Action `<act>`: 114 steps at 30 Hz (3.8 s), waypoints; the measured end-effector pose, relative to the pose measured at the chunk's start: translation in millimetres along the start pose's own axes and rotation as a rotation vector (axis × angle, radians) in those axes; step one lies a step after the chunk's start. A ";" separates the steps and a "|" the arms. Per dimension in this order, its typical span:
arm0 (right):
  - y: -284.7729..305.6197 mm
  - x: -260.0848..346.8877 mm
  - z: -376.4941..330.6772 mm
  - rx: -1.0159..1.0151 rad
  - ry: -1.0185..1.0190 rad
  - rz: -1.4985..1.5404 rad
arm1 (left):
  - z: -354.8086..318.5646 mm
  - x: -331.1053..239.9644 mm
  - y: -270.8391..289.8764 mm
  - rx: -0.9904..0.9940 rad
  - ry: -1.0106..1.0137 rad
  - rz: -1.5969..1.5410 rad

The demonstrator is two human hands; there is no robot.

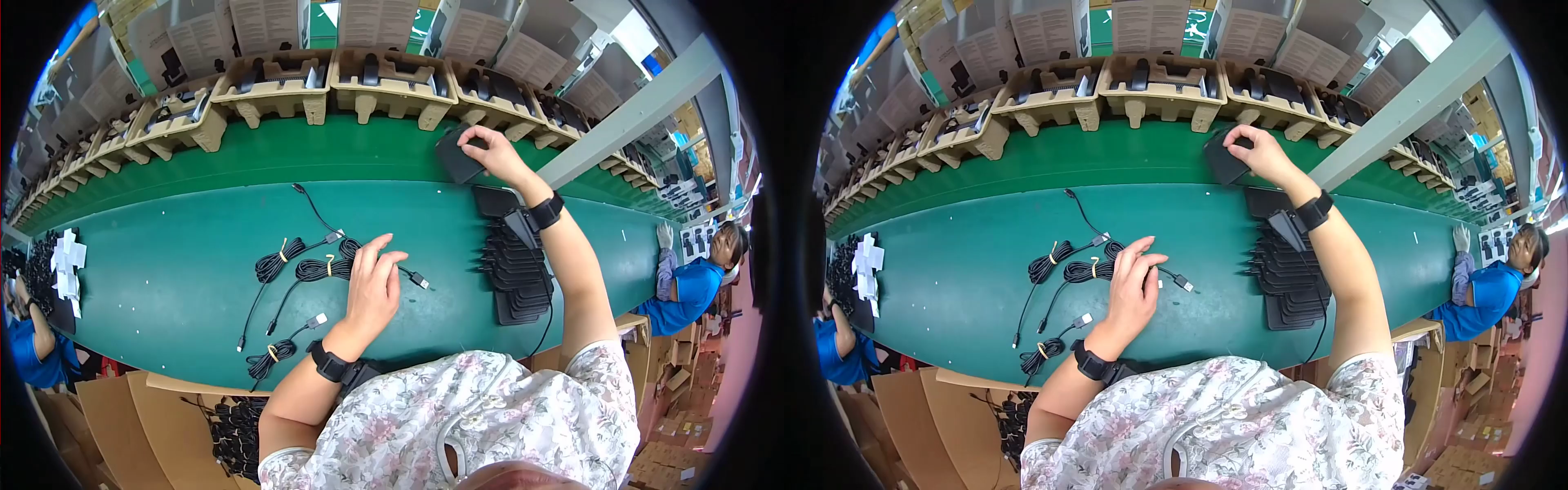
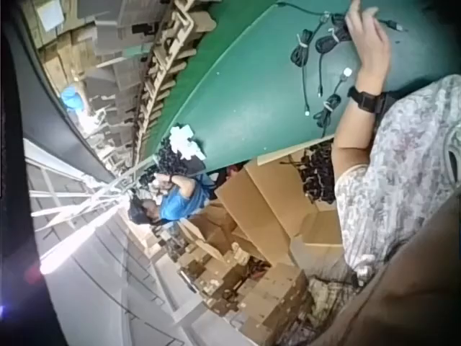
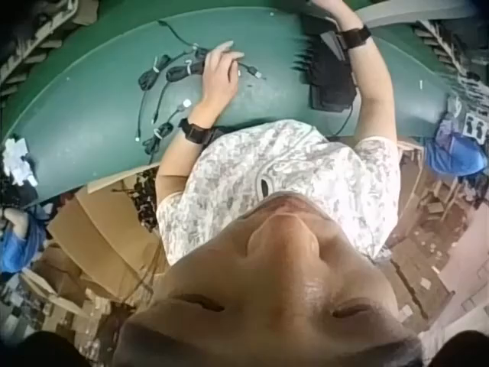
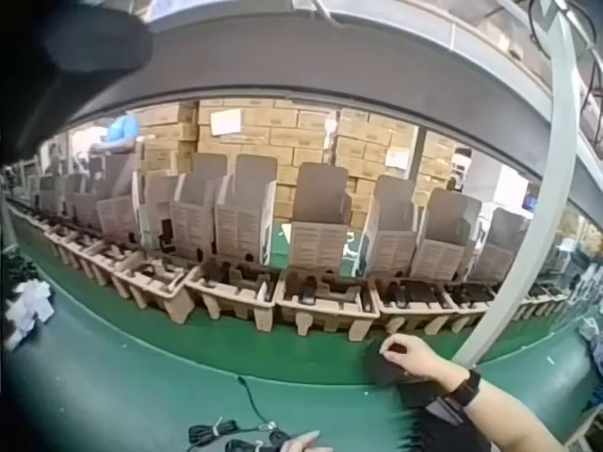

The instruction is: The person picks up a black plate and a cable, fits them together by hand, and places the assembly into a tray. After repeating this, the person gathers more cables from a box and places them onto the table to continue the assembly process.

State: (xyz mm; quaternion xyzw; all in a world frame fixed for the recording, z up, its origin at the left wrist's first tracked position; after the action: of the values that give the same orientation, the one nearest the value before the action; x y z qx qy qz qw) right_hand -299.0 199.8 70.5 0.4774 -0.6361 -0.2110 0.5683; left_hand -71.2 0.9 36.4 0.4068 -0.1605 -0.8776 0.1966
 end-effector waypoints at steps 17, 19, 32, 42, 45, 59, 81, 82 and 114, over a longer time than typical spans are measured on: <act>87.3 113.4 27.4 -0.819 0.124 0.084 | -9.6 -4.2 7.2 0.036 -0.084 0.049; 102.3 90.3 66.4 -0.774 0.061 0.100 | -13.1 -4.2 -0.8 0.126 -0.124 0.114; 90.3 30.0 160.0 -0.738 -0.209 -0.249 | -12.9 -5.4 3.6 0.106 -0.103 0.047; -94.2 192.1 -12.9 -0.206 0.491 -0.426 | -7.5 -22.2 15.1 0.068 -0.202 -0.260; -163.8 189.2 -69.8 0.170 0.698 -0.459 | -8.0 -28.8 23.9 0.005 -0.241 -0.236; -52.3 178.9 -149.9 -0.017 0.496 -0.047 | 0.5 3.9 53.4 -0.038 -0.030 0.226; -86.1 156.5 -168.5 -0.070 0.703 -0.468 | -20.1 30.7 -13.8 -0.092 0.385 -1.093; -74.1 157.6 -160.7 -0.179 0.706 -0.504 | -23.2 42.1 -6.8 -0.147 0.380 -0.928; 103.8 -3.6 171.3 -0.773 -0.231 -0.598 | -28.4 67.8 19.0 -0.128 0.591 -0.685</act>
State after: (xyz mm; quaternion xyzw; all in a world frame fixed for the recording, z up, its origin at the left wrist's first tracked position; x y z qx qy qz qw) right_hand -495.9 203.2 107.4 0.3669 -0.4056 -0.6364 0.5440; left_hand -85.2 -51.3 -16.8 0.6563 0.1008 -0.7465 -0.0430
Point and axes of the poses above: each hand's wrist, its own z-axis towards the middle knuckle, its own y-axis out of the back of the hand, x = y × z, the point moved 8 cm from there along z, towards the middle knuckle, and after that the axes turned 13 degrees about -y, right-handed, at the moved point
